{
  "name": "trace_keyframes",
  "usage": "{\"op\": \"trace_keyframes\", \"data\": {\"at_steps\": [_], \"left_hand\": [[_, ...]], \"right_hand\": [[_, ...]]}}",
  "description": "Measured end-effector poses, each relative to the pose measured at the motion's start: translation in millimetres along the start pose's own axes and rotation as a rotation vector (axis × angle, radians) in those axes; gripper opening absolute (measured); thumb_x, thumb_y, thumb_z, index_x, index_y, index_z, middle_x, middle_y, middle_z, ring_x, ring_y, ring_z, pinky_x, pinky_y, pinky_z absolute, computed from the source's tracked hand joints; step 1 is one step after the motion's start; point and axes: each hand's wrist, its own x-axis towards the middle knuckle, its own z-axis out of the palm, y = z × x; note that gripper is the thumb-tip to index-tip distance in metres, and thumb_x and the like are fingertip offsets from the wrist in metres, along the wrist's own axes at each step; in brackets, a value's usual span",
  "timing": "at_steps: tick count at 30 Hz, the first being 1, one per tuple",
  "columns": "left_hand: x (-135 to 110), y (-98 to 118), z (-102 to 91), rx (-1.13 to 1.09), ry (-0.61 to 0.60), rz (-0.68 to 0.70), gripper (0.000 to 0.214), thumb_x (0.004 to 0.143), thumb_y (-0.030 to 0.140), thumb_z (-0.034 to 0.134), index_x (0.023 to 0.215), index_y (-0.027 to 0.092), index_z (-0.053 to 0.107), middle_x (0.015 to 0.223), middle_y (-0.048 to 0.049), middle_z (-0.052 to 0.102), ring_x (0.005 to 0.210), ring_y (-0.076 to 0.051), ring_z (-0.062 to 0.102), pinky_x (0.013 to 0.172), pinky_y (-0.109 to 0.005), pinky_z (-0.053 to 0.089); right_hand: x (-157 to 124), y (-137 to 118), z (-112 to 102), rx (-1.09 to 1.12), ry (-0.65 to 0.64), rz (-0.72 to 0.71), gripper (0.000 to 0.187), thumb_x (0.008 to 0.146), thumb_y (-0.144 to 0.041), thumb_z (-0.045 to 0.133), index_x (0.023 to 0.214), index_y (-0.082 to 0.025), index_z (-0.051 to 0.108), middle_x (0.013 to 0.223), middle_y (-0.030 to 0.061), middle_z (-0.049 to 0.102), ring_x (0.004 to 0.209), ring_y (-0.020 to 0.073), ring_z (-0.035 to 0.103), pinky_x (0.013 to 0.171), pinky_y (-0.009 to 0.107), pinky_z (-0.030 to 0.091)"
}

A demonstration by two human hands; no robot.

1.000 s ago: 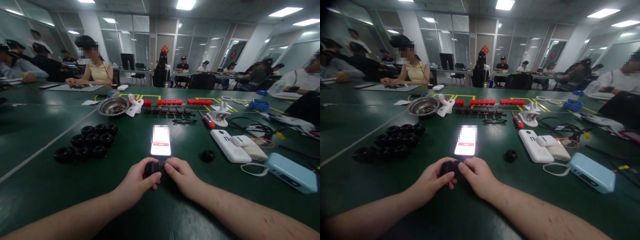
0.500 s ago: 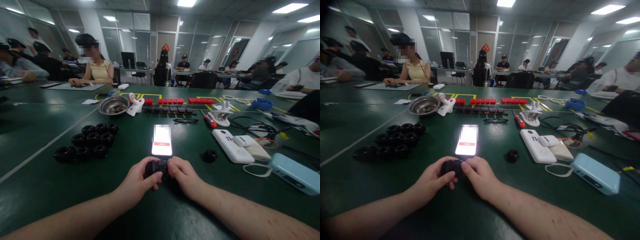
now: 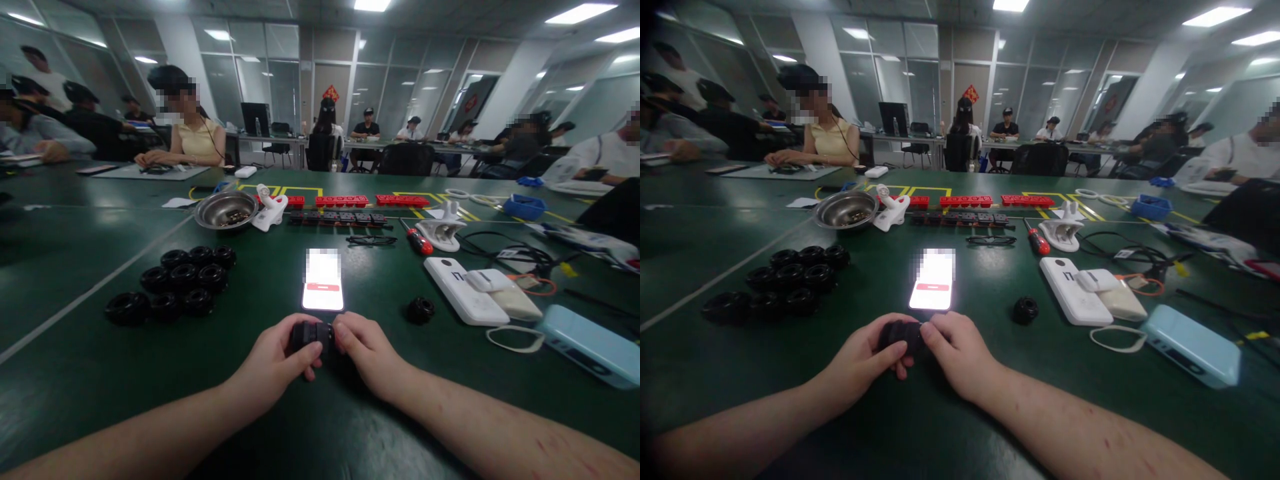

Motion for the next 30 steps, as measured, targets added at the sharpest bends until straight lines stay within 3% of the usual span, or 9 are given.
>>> {"op": "trace_keyframes", "data": {"at_steps": [6, 11, 14, 18, 22, 27, 30], "left_hand": [[1.4, -3.4, -3.2, -0.005, -0.004, 0.011, 0.031, 0.071, 0.029, 0.057, 0.096, 0.014, 0.048, 0.064, 0.0028, 0.057, 0.053, -0.011, 0.054, 0.053, -0.025, 0.044], [4.1, -5.4, -6.3, 0.018, -0.002, 0.038, 0.033, 0.072, 0.035, 0.055, 0.095, 0.012, 0.048, 0.063, 0.0013, 0.058, 0.051, -0.011, 0.055, 0.052, -0.026, 0.043], [2.7, -5.0, -5.3, -0.002, -0.013, 0.026, 0.031, 0.072, 0.033, 0.057, 0.094, 0.013, 0.048, 0.064, 0.0018, 0.058, 0.054, -0.012, 0.055, 0.053, -0.026, 0.045], [1.0, -4.5, -3.1, -0.022, -0.017, 0.01, 0.028, 0.07, 0.028, 0.059, 0.093, 0.015, 0.048, 0.068, 0.0023, 0.058, 0.057, -0.011, 0.055, 0.054, -0.025, 0.045], [2.7, -4.1, -2.7, -0.017, -0.021, 0.011, 0.029, 0.07, 0.028, 0.058, 0.094, 0.015, 0.049, 0.066, 0.0029, 0.057, 0.054, -0.01, 0.054, 0.053, -0.025, 0.044], [3.9, -3.3, -3.9, -0.006, -0.001, 0.026, 0.032, 0.07, 0.033, 0.057, 0.094, 0.013, 0.048, 0.066, 0.0015, 0.058, 0.052, -0.011, 0.055, 0.053, -0.027, 0.044], [2.9, -3.5, -4.0, -0.023, 0.0, 0.032, 0.033, 0.07, 0.033, 0.058, 0.094, 0.013, 0.047, 0.063, 0.0023, 0.057, 0.051, -0.011, 0.055, 0.052, -0.027, 0.044]], "right_hand": [[1.8, -0.9, 0.5, -0.022, -0.004, 0.027, 0.033, 0.083, -0.039, 0.038, 0.058, -0.018, 0.041, 0.059, -0.0017, 0.041, 0.057, 0.0128, 0.04, 0.053, 0.025, 0.031], [-0.2, -3.2, 0.2, 0.055, 0.0, 0.028, 0.022, 0.077, -0.038, 0.049, 0.074, -0.017, 0.046, 0.067, -0.0001, 0.047, 0.062, 0.0137, 0.043, 0.056, 0.025, 0.035], [-1.1, -3.2, -0.3, 0.041, -0.013, -0.03, 0.033, 0.083, -0.047, 0.038, 0.076, -0.017, 0.048, 0.069, 0.0012, 0.049, 0.063, 0.0145, 0.044, 0.057, 0.026, 0.035], [0.3, -0.7, 0.5, -0.053, 0.001, -0.06, 0.052, 0.088, -0.049, 0.018, 0.057, -0.017, 0.044, 0.057, -0.0003, 0.045, 0.057, 0.0136, 0.043, 0.057, 0.027, 0.033], [1.8, -0.6, 1.2, -0.081, -0.026, -0.029, 0.047, 0.087, -0.047, 0.026, 0.055, -0.017, 0.043, 0.055, -0.001, 0.043, 0.055, 0.0132, 0.042, 0.054, 0.026, 0.032], [1.1, -5.1, 0.9, -0.003, -0.011, -0.011, 0.03, 0.081, -0.044, 0.043, 0.071, -0.017, 0.048, 0.064, -0.0007, 0.047, 0.058, 0.0131, 0.043, 0.054, 0.024, 0.034], [0.5, -4.1, 1.0, -0.05, -0.003, -0.06, 0.037, 0.085, -0.048, 0.034, 0.07, -0.017, 0.048, 0.064, -0.0003, 0.047, 0.059, 0.0135, 0.043, 0.056, 0.025, 0.034]]}}
